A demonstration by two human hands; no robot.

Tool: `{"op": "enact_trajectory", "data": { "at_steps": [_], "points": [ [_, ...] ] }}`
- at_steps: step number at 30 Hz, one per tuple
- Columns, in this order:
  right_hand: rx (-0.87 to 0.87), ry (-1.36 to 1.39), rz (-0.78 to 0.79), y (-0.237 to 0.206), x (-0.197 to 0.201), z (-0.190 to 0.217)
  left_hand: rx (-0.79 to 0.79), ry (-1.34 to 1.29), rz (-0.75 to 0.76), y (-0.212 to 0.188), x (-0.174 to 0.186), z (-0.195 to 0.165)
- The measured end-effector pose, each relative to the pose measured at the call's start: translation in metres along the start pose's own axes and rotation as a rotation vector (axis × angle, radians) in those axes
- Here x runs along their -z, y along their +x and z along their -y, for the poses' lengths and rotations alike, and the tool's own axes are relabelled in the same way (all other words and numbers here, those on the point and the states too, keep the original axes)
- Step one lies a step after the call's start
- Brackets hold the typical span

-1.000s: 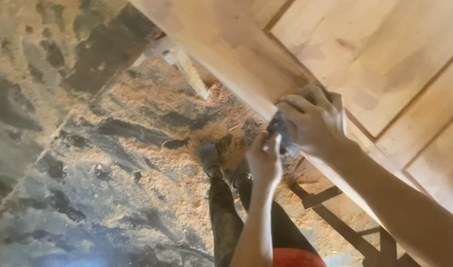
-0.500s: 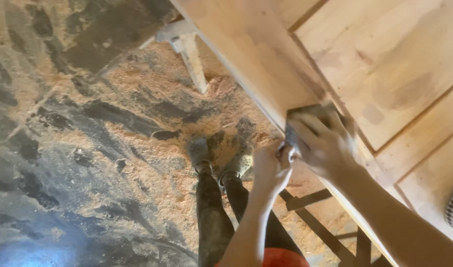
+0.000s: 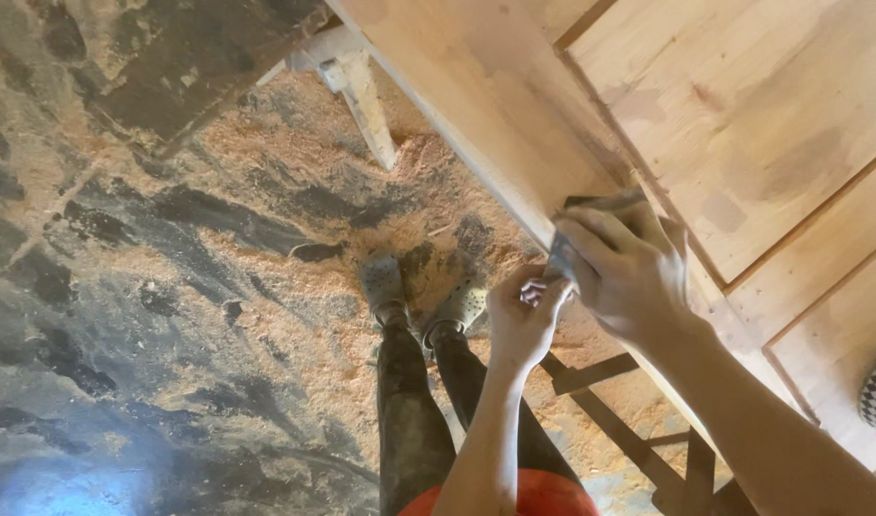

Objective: The person scrapes the surface of a wooden paneled door with a flat scraper blade, working along the rails and panels. They then open a can of wood filler, scoop filler onto a putty knife, and mix and work the filler between two blades.

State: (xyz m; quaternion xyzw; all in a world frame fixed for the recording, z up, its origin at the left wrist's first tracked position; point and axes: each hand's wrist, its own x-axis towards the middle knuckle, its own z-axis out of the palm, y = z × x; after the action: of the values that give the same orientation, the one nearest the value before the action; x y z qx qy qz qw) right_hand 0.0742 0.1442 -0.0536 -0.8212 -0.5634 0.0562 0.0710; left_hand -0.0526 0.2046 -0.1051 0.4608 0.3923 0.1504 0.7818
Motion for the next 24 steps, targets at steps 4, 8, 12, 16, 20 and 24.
{"op": "enact_trajectory", "data": {
  "at_steps": [4,8,12,16,20,24],
  "points": [
    [-0.036,-0.029,0.059,-0.015,0.009,0.001,0.029,-0.047,-0.033,0.005,-0.001,0.002],
    [-0.054,-0.111,0.014,0.006,0.003,-0.009,0.035,0.105,-0.035,0.008,0.0,-0.001],
    [-0.083,-0.036,-0.018,0.015,0.009,-0.021,0.075,0.125,-0.003,0.013,0.021,-0.011],
    [-0.068,0.058,-0.045,-0.013,0.032,-0.015,0.221,0.225,0.195,0.035,0.038,-0.023],
    [-0.054,0.003,-0.005,-0.033,0.037,-0.006,0.166,0.532,0.212,0.058,0.033,-0.028],
    [-0.092,-0.056,-0.023,-0.036,0.029,0.001,0.001,0.284,-0.111,0.044,0.024,-0.015]
  ]
}}
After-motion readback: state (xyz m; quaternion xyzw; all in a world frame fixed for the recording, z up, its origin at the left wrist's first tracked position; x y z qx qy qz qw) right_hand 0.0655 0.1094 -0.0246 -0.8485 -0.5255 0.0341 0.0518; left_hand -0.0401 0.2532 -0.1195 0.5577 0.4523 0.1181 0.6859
